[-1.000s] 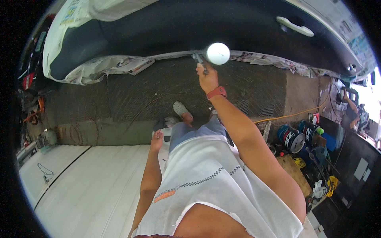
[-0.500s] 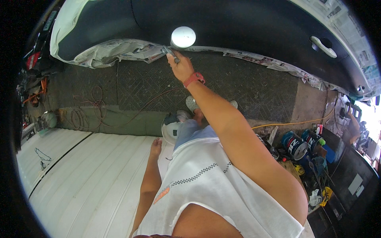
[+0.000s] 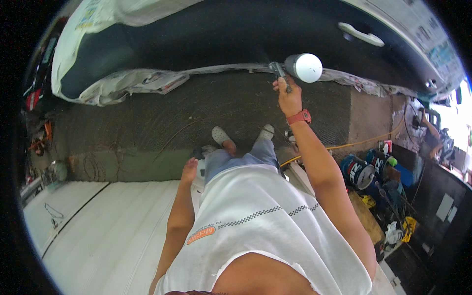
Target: The person walks through a garage and connects a spray gun to an air compressor. They then proceed to spray paint the side of a black car that is partially covered with newspaper and plastic sheeting. The person moves along the vehicle, applying paint to the door and rear quarter panel.
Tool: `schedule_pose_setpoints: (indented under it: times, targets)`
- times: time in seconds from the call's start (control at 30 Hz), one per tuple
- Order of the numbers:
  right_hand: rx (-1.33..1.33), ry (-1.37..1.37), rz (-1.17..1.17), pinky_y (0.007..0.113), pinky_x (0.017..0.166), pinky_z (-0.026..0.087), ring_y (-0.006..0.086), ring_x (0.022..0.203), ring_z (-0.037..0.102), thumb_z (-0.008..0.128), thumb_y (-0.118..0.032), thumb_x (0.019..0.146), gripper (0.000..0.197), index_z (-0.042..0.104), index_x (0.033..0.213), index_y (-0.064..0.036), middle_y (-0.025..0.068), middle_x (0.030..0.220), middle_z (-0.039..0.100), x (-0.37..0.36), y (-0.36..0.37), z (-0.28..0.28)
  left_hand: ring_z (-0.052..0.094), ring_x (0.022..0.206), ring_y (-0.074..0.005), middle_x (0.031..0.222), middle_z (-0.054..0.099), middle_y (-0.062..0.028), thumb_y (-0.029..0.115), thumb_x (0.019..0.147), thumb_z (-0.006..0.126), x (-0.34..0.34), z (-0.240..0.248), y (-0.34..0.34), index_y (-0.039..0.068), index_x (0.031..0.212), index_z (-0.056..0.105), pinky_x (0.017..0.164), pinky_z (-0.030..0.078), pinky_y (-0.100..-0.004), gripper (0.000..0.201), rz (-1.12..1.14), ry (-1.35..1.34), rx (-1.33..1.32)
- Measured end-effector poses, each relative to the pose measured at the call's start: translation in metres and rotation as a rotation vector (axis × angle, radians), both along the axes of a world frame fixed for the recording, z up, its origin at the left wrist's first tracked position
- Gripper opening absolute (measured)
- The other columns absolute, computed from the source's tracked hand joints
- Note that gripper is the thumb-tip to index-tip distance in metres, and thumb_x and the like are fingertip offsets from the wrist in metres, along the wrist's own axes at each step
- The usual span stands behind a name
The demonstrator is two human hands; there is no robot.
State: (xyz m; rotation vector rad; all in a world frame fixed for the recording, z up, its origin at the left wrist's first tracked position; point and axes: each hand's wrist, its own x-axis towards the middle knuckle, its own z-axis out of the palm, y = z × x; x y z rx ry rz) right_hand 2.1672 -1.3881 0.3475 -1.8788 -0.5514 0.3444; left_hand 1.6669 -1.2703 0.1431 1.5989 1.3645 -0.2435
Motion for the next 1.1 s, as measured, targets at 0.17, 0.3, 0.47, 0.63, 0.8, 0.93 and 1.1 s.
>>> schedule_pose_setpoints:
  times: [0.17, 0.3, 0.47, 0.63, 0.8, 0.93, 1.1]
  targets:
    - [-0.003, 0.001, -0.183, 0.027, 0.049, 0.048, 0.0101, 0.064, 0.065, 0.052, -0.029, 0.105, 0.035, 0.066, 0.112, 0.0019, 0.0052, 0.081, 0.071, 0.065, -0.104, 0.012, 0.061, 0.122, -0.028, 0.13, 0.065, -0.018, 0.037, 0.099, 0.059, 0.06, 0.024, -0.026, 0.002, 0.138, 0.054, 0.104, 0.045, -0.0365, 0.053, 0.007, -0.042, -0.062]
    - [0.05, -0.01, -0.318, 0.026, 0.045, 0.047, 0.0095, 0.061, 0.063, 0.05, -0.035, 0.106, 0.04, 0.065, 0.109, 0.0016, 0.0056, 0.081, 0.07, 0.111, -0.164, 0.024, 0.06, 0.124, -0.0271, 0.133, 0.063, -0.0185, 0.035, 0.101, 0.058, 0.095, 0.032, -0.047, 0.001, 0.139, 0.052, 0.105, 0.044, -0.0354, 0.052, -0.017, -0.073, -0.101]
    - [-0.002, -0.025, -0.438, 0.025, 0.045, 0.049, 0.0137, 0.073, 0.068, 0.044, -0.046, 0.106, 0.051, 0.065, 0.109, 0.0003, 0.0083, 0.087, 0.071, 0.164, -0.229, 0.037, 0.057, 0.127, -0.0274, 0.137, 0.06, -0.0208, 0.034, 0.102, 0.058, 0.129, 0.056, -0.068, -0.002, 0.141, 0.049, 0.108, 0.041, -0.035, 0.054, -0.033, -0.055, -0.146]
    - [0.007, -0.055, -0.581, 0.027, 0.043, 0.05, 0.0148, 0.069, 0.068, 0.044, -0.048, 0.105, 0.053, 0.065, 0.104, 0.0003, 0.0088, 0.085, 0.071, 0.217, -0.263, 0.046, 0.054, 0.131, -0.0277, 0.14, 0.057, -0.0228, 0.032, 0.102, 0.058, 0.122, 0.042, -0.077, -0.004, 0.141, 0.048, 0.11, 0.04, -0.0358, 0.054, -0.009, -0.127, -0.154]
    - [0.089, -0.131, -0.69, 0.028, 0.042, 0.051, 0.0153, 0.063, 0.067, 0.045, -0.045, 0.106, 0.051, 0.066, 0.103, 0.0015, 0.0096, 0.082, 0.071, 0.224, -0.247, 0.063, 0.055, 0.13, -0.0261, 0.139, 0.058, -0.0199, 0.028, 0.102, 0.058, 0.098, 0.024, -0.08, -0.003, 0.14, 0.05, 0.109, 0.04, -0.0355, 0.05, -0.023, -0.041, -0.159]
    - [0.1, -0.017, -0.55, 0.027, 0.043, 0.05, 0.0141, 0.064, 0.067, 0.045, -0.044, 0.106, 0.049, 0.066, 0.103, 0.0009, 0.0087, 0.083, 0.071, 0.18, -0.207, 0.059, 0.058, 0.125, -0.0239, 0.134, 0.062, -0.0171, 0.024, 0.101, 0.058, 0.081, 0.02, -0.081, -0.002, 0.14, 0.051, 0.107, 0.042, -0.0339, 0.047, -0.006, -0.034, -0.198]
    - [0.063, 0.167, -0.272, 0.024, 0.044, 0.048, 0.012, 0.072, 0.067, 0.044, -0.039, 0.108, 0.044, 0.064, 0.113, -0.001, 0.0067, 0.088, 0.071, 0.084, -0.111, 0.049, 0.059, 0.123, -0.0231, 0.134, 0.062, -0.0165, 0.022, 0.101, 0.059, 0.05, 0.007, -0.068, -0.002, 0.142, 0.048, 0.105, 0.043, -0.0332, 0.049, 0.109, -0.124, -0.235]
